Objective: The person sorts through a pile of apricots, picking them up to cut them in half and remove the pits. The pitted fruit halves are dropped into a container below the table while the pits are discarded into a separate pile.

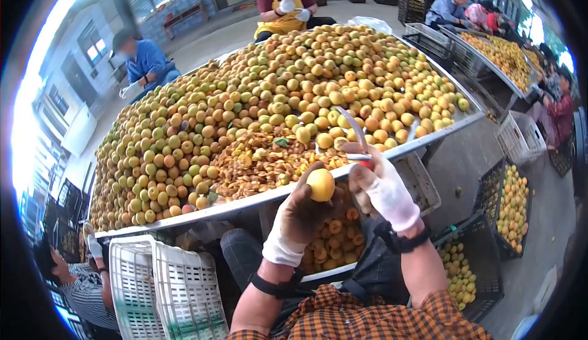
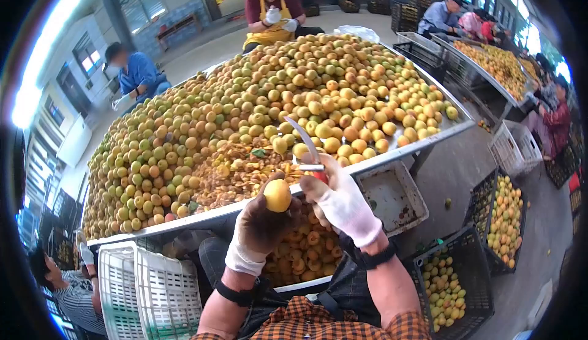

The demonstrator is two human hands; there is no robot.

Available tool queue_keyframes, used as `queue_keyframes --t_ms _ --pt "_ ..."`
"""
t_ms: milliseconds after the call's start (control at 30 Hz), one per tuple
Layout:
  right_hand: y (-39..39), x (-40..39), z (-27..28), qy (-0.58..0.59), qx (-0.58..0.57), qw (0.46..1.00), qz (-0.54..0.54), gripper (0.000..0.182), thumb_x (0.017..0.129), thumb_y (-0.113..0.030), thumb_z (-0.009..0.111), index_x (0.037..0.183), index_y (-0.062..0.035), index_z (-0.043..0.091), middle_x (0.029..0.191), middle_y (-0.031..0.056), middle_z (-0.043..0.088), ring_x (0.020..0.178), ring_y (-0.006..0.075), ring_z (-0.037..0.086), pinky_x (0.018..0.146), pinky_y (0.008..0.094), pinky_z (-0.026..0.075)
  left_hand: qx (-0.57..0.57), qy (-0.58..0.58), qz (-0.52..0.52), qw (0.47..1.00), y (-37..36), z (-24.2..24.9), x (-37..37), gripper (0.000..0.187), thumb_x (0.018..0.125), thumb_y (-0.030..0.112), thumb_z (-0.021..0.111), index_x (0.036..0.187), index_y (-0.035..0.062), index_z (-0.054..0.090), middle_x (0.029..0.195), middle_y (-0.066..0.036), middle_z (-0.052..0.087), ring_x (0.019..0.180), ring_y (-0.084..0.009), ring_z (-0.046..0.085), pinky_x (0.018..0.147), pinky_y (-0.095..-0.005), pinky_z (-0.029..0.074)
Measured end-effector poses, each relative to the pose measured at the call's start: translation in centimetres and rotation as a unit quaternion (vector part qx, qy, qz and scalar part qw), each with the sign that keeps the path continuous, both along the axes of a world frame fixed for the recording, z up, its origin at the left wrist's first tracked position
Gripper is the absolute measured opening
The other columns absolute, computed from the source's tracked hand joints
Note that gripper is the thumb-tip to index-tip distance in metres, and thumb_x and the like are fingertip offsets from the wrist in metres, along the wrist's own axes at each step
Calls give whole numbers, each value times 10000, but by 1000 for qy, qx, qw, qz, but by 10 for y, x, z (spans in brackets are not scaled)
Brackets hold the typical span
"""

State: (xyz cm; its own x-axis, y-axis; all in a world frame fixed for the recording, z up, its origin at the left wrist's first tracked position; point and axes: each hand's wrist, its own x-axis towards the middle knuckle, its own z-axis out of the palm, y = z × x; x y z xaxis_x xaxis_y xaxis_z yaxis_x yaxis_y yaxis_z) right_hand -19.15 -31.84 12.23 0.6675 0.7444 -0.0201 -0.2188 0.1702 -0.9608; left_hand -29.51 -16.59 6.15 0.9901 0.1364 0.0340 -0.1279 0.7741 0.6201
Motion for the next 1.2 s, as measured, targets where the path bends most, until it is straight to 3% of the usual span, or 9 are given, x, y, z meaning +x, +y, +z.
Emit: queue_keyframes --t_ms 100,167,233,267,567,667,733,867,1200 --pt "8 -27 -8 -17 -54 997 -48 262 977 -219 516 1198 -83 476 713 -27 466 502 20 432 423 181 357 -139 -21 64 988 5 -8 -4 472 920 258 539 1325 35 444 1180 -169 591 1110 -340 563 959 -471 436" --pt "15 -41 -35 -114 -58 990 -57 225 961 -182 541 1148 -62 509 717 37 563 530 120 559 478 240 431 -184 -45 69 979 11 -12 -5 444 920 267 535 1288 24 481 1187 -174 590 1159 -341 547 990 -471 416" --pt "33 -50 -56 -390 -49 910 -135 203 938 -145 568 1104 -34 534 782 141 636 656 287 663 572 310 489 -183 -41 81 979 9 -14 -6 462 919 314 552 1266 14 502 1204 -168 580 1144 -319 550 1014 -465 397" --pt "35 -58 -54 -345 -106 925 -118 204 926 -142 579 1094 -32 548 849 211 635 808 388 660 644 356 508 -207 -37 72 975 6 -12 -5 481 915 360 550 1266 34 519 1217 -173 582 1147 -322 543 1009 -478 401" --pt "48 -70 -60 -348 -120 920 -133 216 924 -164 578 1095 -37 541 842 200 645 813 405 642 634 382 510 -186 0 134 973 3 -21 -3 580 881 474 601 1268 49 522 1216 -145 588 1145 -283 534 966 -438 445" --pt "49 -69 -68 -368 -119 910 -150 216 929 -169 568 1093 -32 535 816 203 640 796 413 640 622 393 509 -192 -51 57 978 4 -26 -3 609 883 479 598 1304 53 488 1229 -119 583 1143 -253 536 963 -401 458" --pt "50 -70 -69 -366 -119 909 -160 218 932 -169 563 1093 -26 532 809 209 638 792 418 638 614 400 507 -105 -10 168 980 -6 -19 -3 619 898 477 579 1335 57 455 1247 -97 571 1130 -227 544 950 -374 469" --pt "52 -70 -76 -372 -122 901 -188 233 942 -180 548 1098 -8 520 804 227 634 793 428 632 594 420 504 -71 1 188 980 -11 -19 -2 607 910 475 565 1336 58 454 1261 -87 559 1129 -211 545 936 -354 474" --pt "30 -44 -57 -320 -119 940 -20 291 950 -184 540 1094 68 556 823 230 649 844 362 674 655 351 507 25 -19 128 991 10 -21 -10 495 895 239 644 1313 47 459 1218 -126 575 1046 -226 594 897 -349 498"
